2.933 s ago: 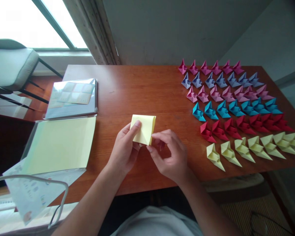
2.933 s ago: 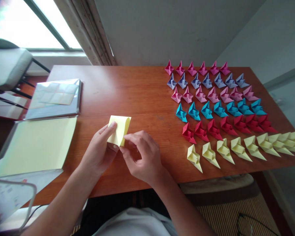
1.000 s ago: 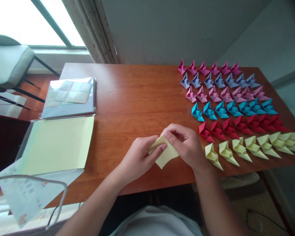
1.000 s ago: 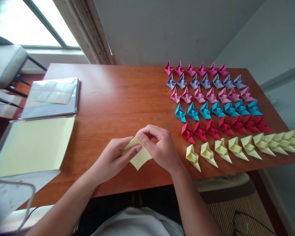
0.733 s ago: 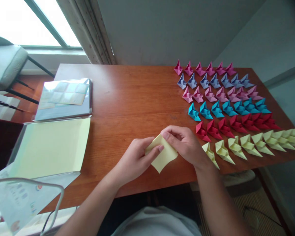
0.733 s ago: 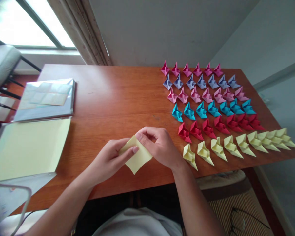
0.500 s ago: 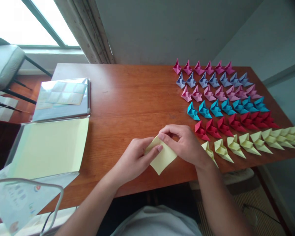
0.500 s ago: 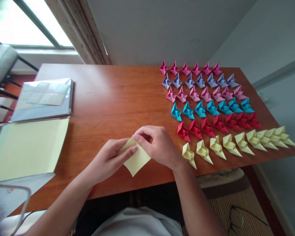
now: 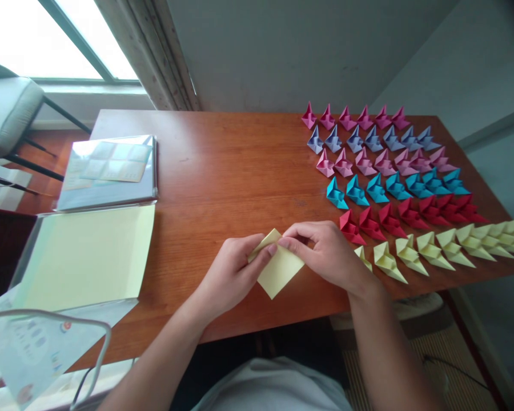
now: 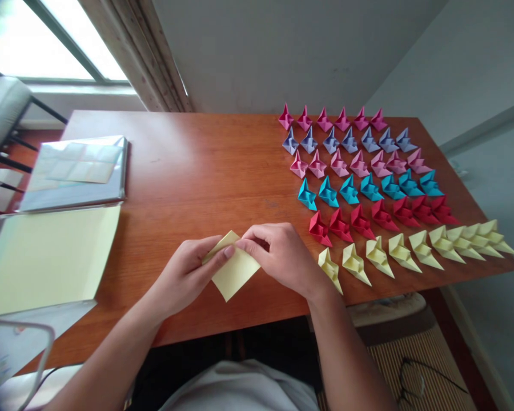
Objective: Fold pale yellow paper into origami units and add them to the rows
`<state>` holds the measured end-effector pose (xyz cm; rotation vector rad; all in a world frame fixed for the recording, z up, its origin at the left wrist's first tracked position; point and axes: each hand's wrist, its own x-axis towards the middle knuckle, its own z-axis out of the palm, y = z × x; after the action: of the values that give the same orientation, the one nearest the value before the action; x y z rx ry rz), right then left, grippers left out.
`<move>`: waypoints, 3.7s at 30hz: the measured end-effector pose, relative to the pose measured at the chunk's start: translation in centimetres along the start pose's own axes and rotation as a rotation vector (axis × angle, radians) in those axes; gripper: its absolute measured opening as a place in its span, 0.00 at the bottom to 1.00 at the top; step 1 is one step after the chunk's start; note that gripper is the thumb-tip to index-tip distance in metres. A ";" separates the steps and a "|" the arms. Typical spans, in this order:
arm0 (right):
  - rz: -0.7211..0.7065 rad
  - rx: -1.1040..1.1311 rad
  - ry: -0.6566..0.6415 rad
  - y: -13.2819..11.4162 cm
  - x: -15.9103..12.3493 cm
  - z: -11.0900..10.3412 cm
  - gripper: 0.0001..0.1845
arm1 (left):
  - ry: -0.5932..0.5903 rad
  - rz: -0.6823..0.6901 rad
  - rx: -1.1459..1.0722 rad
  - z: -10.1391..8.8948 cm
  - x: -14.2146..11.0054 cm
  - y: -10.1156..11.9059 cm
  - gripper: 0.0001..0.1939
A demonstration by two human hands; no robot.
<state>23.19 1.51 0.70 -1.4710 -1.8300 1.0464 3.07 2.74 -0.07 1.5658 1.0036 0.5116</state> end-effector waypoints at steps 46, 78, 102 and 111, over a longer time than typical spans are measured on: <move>-0.004 -0.200 0.162 1.3 -3.0 2.4 0.08 | 0.157 0.509 0.972 0.5 -2.0 -2.9 0.13; -0.244 -0.221 0.115 2.4 -2.6 3.5 0.09 | 0.095 0.353 0.619 -0.2 -2.3 -2.4 0.21; -0.204 -0.306 0.188 2.7 -3.4 3.3 0.09 | 0.244 0.326 0.712 1.1 -1.6 -2.7 0.08; -0.214 -0.317 0.193 3.4 -3.2 3.2 0.07 | 0.285 0.315 0.757 1.3 -1.5 -2.8 0.06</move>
<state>23.17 -2.04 -3.76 -1.4523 -2.0221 0.5094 2.40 0.70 -2.71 2.4004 1.2565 0.6216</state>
